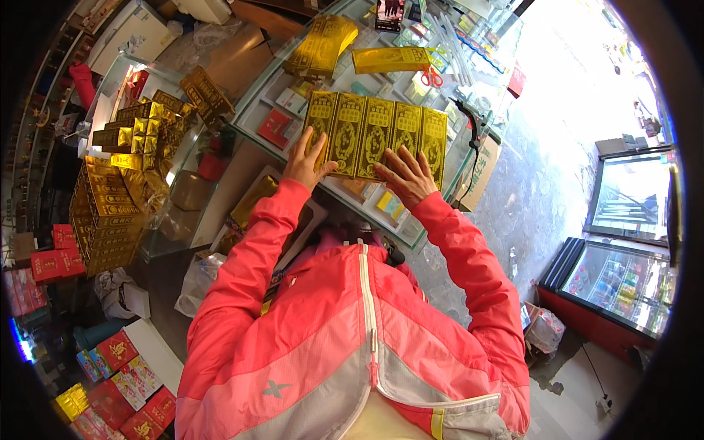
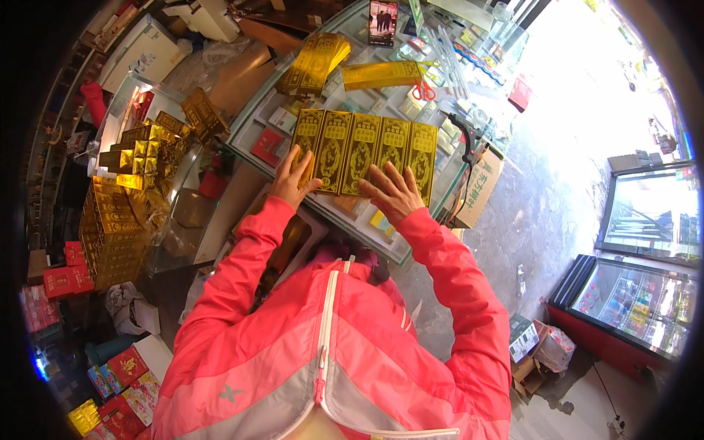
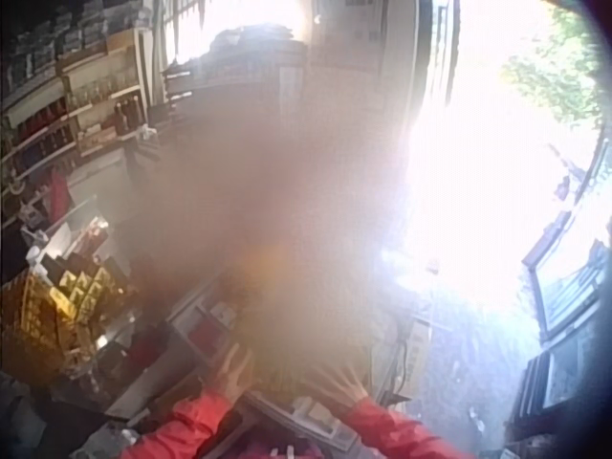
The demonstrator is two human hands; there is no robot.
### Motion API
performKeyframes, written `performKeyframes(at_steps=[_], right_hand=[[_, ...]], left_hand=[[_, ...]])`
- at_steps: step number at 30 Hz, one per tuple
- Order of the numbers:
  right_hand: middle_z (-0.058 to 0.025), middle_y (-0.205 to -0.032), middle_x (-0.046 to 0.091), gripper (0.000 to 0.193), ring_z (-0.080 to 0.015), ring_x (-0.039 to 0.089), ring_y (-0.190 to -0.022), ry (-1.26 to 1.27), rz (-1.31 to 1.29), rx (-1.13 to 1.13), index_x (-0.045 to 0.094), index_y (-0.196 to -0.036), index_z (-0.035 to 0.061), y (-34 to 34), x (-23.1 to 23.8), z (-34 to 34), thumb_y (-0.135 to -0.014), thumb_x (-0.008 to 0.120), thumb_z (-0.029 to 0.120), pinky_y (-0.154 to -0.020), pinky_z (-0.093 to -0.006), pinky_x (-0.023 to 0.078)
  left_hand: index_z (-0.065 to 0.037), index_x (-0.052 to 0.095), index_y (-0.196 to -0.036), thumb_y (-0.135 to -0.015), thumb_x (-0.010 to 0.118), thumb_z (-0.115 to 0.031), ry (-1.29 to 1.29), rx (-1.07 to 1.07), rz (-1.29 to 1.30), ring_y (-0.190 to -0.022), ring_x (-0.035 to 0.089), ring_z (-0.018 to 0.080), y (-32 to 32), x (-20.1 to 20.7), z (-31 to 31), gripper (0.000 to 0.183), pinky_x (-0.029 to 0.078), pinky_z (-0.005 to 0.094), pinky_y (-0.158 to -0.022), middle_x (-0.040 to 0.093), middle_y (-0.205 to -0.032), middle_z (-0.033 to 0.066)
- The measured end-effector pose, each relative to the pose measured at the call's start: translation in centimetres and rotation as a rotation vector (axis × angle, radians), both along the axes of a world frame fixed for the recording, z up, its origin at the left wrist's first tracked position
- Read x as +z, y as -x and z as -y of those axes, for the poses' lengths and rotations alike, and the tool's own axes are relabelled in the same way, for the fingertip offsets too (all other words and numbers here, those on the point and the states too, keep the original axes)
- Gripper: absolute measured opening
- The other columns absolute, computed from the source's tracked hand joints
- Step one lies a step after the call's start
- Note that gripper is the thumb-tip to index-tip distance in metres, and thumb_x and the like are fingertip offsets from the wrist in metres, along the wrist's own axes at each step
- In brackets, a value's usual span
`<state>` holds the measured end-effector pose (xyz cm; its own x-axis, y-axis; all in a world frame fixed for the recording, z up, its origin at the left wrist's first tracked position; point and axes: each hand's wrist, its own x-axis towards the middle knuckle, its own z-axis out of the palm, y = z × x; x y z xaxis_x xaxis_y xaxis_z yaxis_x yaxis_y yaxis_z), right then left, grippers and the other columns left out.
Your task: The person folds and assembles small gold-colored paper boxes on a glass counter. They apply adhesive tape to secure the flaps, then use scissors to trim excess tape. The person repeats this process for several boxes, stacking the finished units on the counter.
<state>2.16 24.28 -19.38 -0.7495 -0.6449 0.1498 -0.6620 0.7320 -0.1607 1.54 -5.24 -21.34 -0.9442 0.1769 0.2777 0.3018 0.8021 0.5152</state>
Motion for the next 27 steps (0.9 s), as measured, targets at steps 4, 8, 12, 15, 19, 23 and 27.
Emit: performKeyframes(at_steps=[4, 8, 12, 15, 19, 23, 27], right_hand=[[-0.0014, -0.149, 0.031, 0.059, -0.0286, 0.024, -0.138, 0.002, 0.002, 0.0, 0.036, -0.141, 0.0336, 0.1, -0.1, 0.0, -0.087, 0.059, 0.026, -0.11, -0.0561, 0.017], [-0.0012, -0.149, 0.031, 0.059, -0.0281, 0.024, -0.139, 0.013, -0.012, 0.0, 0.036, -0.141, 0.0339, 0.1, -0.1, 0.0, -0.087, 0.059, 0.026, -0.11, -0.0558, 0.017], [-0.001, -0.149, 0.031, 0.059, -0.0275, 0.025, -0.138, 0.017, -0.01, -0.002, 0.036, -0.141, 0.0337, 0.1, 0.0, 0.0, -0.087, 0.059, 0.026, -0.11, -0.0553, 0.017], [-0.0008, -0.149, 0.031, 0.058, -0.0273, 0.025, -0.138, 0.011, -0.011, -0.005, 0.037, -0.141, 0.0337, 0.1, 0.0, -0.1, -0.087, 0.059, 0.027, -0.11, -0.0549, 0.017], [-0.0006, -0.149, 0.031, 0.058, -0.0271, 0.025, -0.138, 0.006, -0.01, -0.007, 0.036, -0.141, 0.0338, 0.1, 0.0, 0.0, -0.087, 0.059, 0.027, -0.11, -0.0546, 0.017], [-0.0006, -0.149, 0.031, 0.06, -0.0271, 0.025, -0.138, 0.005, -0.015, -0.005, 0.036, -0.141, 0.0339, 0.1, 0.0, 0.0, -0.087, 0.06, 0.027, -0.11, -0.0545, 0.017], [-0.0008, -0.149, 0.031, 0.06, -0.0272, 0.025, -0.138, 0.001, -0.015, -0.001, 0.035, -0.141, 0.0339, 0.1, 0.1, 0.0, -0.087, 0.06, 0.027, -0.11, -0.0546, 0.017]], left_hand=[[-0.013, 0.042, -0.139, -0.084, 0.06, -0.05, -0.005, -0.01, -0.01, -0.129, 0.034, 0.0368, 0.2, -0.1, 0.0, 0.069, 0.033, 0.0442, -0.105, 0.028, -0.147, 0.0153], [-0.014, 0.041, -0.14, -0.082, 0.062, -0.051, -0.02, -0.013, 0.013, -0.131, 0.033, 0.0367, 0.2, 0.1, -0.1, 0.072, 0.032, 0.0441, -0.105, 0.027, -0.147, 0.0156], [-0.02, 0.038, -0.142, -0.078, 0.066, -0.053, 0.001, -0.096, 0.032, -0.134, 0.027, 0.0379, 0.0, 0.4, 0.6, 0.078, 0.029, 0.0445, -0.108, 0.021, -0.15, 0.0153], [-0.027, 0.035, -0.144, -0.074, 0.069, -0.052, 0.015, -0.159, 0.074, -0.135, 0.024, 0.0386, 0.0, 0.5, 1.3, 0.081, 0.028, 0.0452, -0.109, 0.015, -0.152, 0.0147], [-0.033, 0.034, -0.143, -0.072, 0.073, -0.047, 0.014, -0.166, 0.105, -0.136, 0.022, 0.0381, 0.1, 0.1, 1.5, 0.082, 0.028, 0.0456, -0.11, 0.013, -0.153, 0.0143], [-0.034, 0.034, -0.143, -0.071, 0.075, -0.044, 0.004, -0.172, 0.103, -0.136, 0.023, 0.0379, 0.2, -0.4, 1.6, 0.083, 0.028, 0.0451, -0.109, 0.013, -0.153, 0.014], [-0.034, 0.034, -0.143, -0.071, 0.075, -0.043, 0.002, -0.181, 0.092, -0.136, 0.023, 0.0381, 0.3, -0.4, 1.7, 0.083, 0.029, 0.0451, -0.109, 0.013, -0.153, 0.0142]])
